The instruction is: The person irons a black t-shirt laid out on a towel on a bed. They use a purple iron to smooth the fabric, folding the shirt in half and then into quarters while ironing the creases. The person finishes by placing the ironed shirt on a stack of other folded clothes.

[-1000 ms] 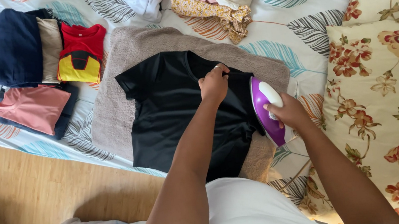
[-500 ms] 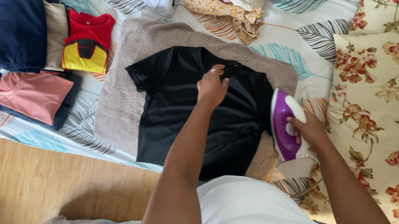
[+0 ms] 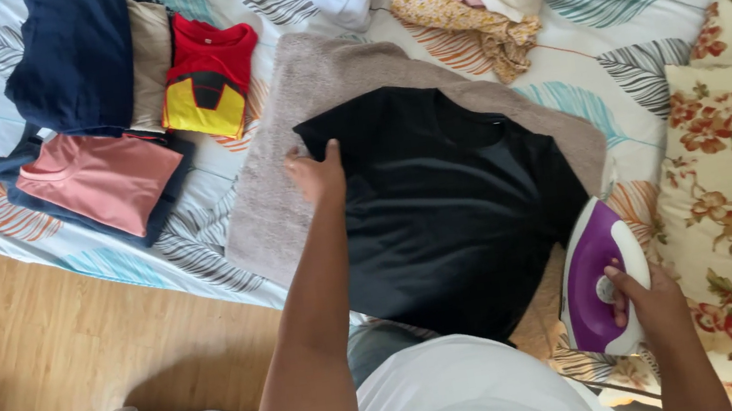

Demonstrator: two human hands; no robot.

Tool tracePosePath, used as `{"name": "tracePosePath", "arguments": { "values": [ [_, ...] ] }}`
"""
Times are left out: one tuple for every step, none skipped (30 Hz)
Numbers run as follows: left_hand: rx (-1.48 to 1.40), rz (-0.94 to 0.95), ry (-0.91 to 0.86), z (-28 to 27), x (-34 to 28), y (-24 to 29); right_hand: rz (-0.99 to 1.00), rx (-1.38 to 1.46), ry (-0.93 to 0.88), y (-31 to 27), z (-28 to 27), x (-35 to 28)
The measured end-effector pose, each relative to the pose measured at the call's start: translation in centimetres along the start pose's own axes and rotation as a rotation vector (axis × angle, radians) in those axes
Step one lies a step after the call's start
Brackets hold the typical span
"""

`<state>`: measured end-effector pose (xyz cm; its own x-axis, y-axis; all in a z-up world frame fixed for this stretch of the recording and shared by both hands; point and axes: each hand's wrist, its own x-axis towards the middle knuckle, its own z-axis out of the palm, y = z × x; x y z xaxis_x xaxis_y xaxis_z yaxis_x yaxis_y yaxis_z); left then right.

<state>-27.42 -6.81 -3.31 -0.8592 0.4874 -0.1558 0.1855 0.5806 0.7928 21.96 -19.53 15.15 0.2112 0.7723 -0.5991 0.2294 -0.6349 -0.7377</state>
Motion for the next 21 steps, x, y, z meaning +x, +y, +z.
{"name": "tracePosePath", "arguments": {
  "values": [
    [0.003,-0.003,-0.004,-0.4,0.1,0.5,0.005,-0.002,0.002,-1.3,1.9,-0.8],
    [0.027,-0.036,-0.124,-0.9,0.2,0.9,0.014,-0.018,-0.037,-2.6,3.8,-1.5],
    [0.053,-0.069,-0.243,-1.4,0.3,1.3,0.024,-0.033,-0.077,-3.9,5.7,-2.2],
    [0.057,-0.074,-0.246,-0.4,1.1,-0.3,0.031,-0.035,-0.077,-4.0,8.1,-2.1],
    [0.034,-0.112,-0.303,0.7,1.9,-1.7,-0.03,-0.028,-0.132,-4.2,10.4,-1.8],
    [0.011,-0.152,-0.359,1.7,2.7,-3.1,-0.089,-0.021,-0.187,-4.3,12.8,-1.5],
    [0.013,-0.154,-0.359,1.2,2.6,-3.0,-0.087,-0.021,-0.188,-5.3,15.7,-1.7],
    [-0.068,-0.172,-0.376,0.7,2.5,-2.8,-0.1,-0.027,-0.253,-6.3,18.5,-1.9],
    [-0.149,-0.189,-0.388,0.2,2.5,-2.6,-0.115,-0.031,-0.32,-7.3,21.4,-2.0],
    [-0.148,-0.19,-0.386,0.6,3.5,-3.6,-0.114,-0.03,-0.323,-7.9,23.9,-1.7],
    [-0.156,-0.182,-0.409,1.1,4.2,-4.5,-0.128,-0.047,-0.361,-8.4,26.3,-1.5],
    [-0.164,-0.175,-0.432,1.5,5.0,-5.5,-0.142,-0.063,-0.4,-8.9,28.6,-1.2],
    [-0.167,-0.175,-0.43,1.7,5.5,-6.2,-0.144,-0.065,-0.401,-9.7,30.3,-1.0],
    [-0.198,-0.188,-0.449,1.8,6.0,-6.8,-0.152,-0.129,-0.367,-10.4,32.0,-0.8],
    [-0.233,-0.201,-0.465,2.2,6.6,-7.3,-0.163,-0.195,-0.334,-11.3,33.6,-0.4],
    [-0.24,-0.201,-0.461,1.3,6.5,-6.6,-0.17,-0.199,-0.336,-11.3,34.4,0.7],
    [-0.298,-0.181,-0.523,0.5,6.4,-6.0,-0.163,-0.265,-0.315,-11.4,35.3,1.9],
    [-0.355,-0.16,-0.585,-0.3,6.2,-5.3,-0.157,-0.33,-0.292,-11.5,36.2,3.0],
    [-0.363,-0.16,-0.579,-0.2,6.3,-5.5,-0.165,-0.336,-0.294,-12.0,36.5,3.8],
    [-0.299,-0.112,-0.567,0.0,6.4,-5.7,-0.16,-0.371,-0.271,-12.6,36.9,4.6],
    [-0.234,-0.067,-0.553,0.2,6.3,-6.0,-0.154,-0.409,-0.249,-13.0,37.2,5.4]
  ]
}}
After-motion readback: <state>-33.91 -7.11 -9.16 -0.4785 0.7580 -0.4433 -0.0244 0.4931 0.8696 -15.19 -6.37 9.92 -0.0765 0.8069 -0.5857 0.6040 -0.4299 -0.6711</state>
